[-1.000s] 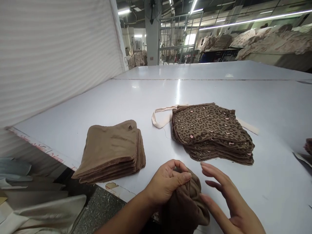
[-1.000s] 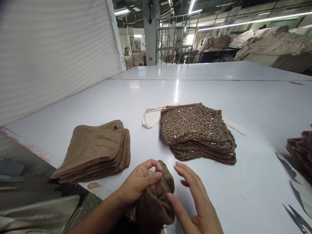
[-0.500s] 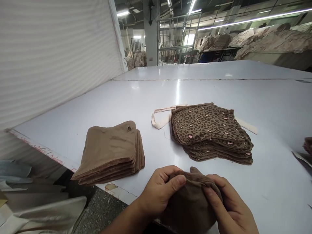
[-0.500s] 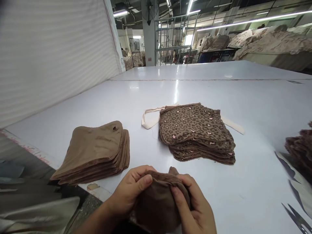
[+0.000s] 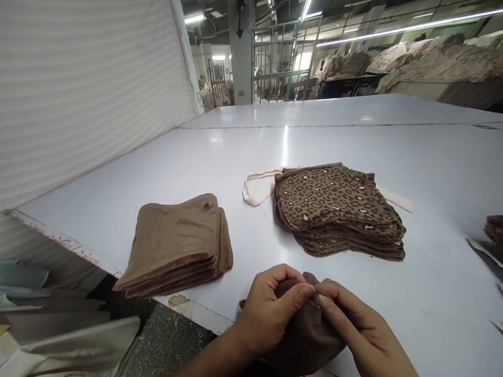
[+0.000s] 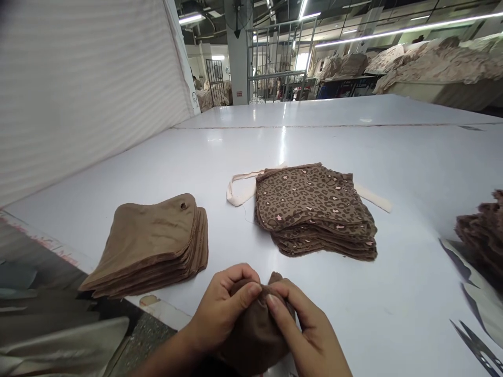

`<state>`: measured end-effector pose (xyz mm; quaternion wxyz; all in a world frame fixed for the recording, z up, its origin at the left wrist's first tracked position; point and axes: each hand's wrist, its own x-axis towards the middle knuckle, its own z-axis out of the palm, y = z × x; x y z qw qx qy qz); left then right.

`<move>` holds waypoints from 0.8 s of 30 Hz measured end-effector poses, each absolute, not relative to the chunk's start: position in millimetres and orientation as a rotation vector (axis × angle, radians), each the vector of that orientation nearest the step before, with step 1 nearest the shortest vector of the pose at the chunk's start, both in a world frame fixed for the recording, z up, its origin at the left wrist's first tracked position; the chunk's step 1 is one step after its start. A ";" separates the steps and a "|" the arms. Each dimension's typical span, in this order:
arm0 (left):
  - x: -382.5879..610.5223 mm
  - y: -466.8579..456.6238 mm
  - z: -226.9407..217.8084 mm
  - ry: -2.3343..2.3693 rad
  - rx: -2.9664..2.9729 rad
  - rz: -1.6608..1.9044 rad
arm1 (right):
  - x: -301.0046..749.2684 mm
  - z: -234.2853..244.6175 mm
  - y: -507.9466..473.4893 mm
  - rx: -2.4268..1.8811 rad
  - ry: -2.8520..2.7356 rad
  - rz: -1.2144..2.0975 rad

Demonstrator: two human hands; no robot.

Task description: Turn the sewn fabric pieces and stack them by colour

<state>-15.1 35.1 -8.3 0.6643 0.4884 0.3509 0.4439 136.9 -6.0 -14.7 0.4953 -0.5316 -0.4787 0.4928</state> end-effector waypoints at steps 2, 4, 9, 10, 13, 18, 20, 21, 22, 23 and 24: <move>-19.1 33.4 -5.1 0.934 1.437 1.219 | 137.3 -12.2 -4.5 -1.277 -1.101 1.194; -23.6 31.6 -1.6 0.977 1.703 1.251 | 139.1 -14.9 -4.9 -1.248 -1.078 1.198; -25.8 27.9 -1.4 0.833 1.877 1.034 | 140.2 -20.9 -9.1 -1.112 -0.818 1.422; -24.5 27.2 -3.1 0.791 1.950 1.084 | 139.2 -19.9 -9.4 -1.064 -0.705 1.474; -19.7 26.5 -8.5 0.649 2.254 1.287 | 135.7 -15.9 -8.3 -0.941 -0.391 1.568; -17.6 31.7 -11.8 0.805 2.022 1.200 | 135.3 -21.5 -4.6 -0.944 -0.544 1.538; -17.5 28.1 -11.5 0.835 1.886 0.982 | 138.1 -22.9 -10.0 -1.009 -0.682 1.426; -16.3 24.4 -12.0 0.826 1.847 0.880 | 139.1 -21.6 -15.6 -1.057 -0.759 1.332; -13.8 20.3 -13.7 0.811 1.787 0.820 | 139.3 -18.9 -22.4 -1.114 -0.823 1.213; -9.1 16.8 -16.9 0.846 1.670 0.805 | 138.6 -15.1 -29.3 -1.183 -0.898 1.051; -0.8 14.5 -21.5 0.916 1.551 0.789 | 137.4 -10.8 -35.2 -1.272 -0.966 0.872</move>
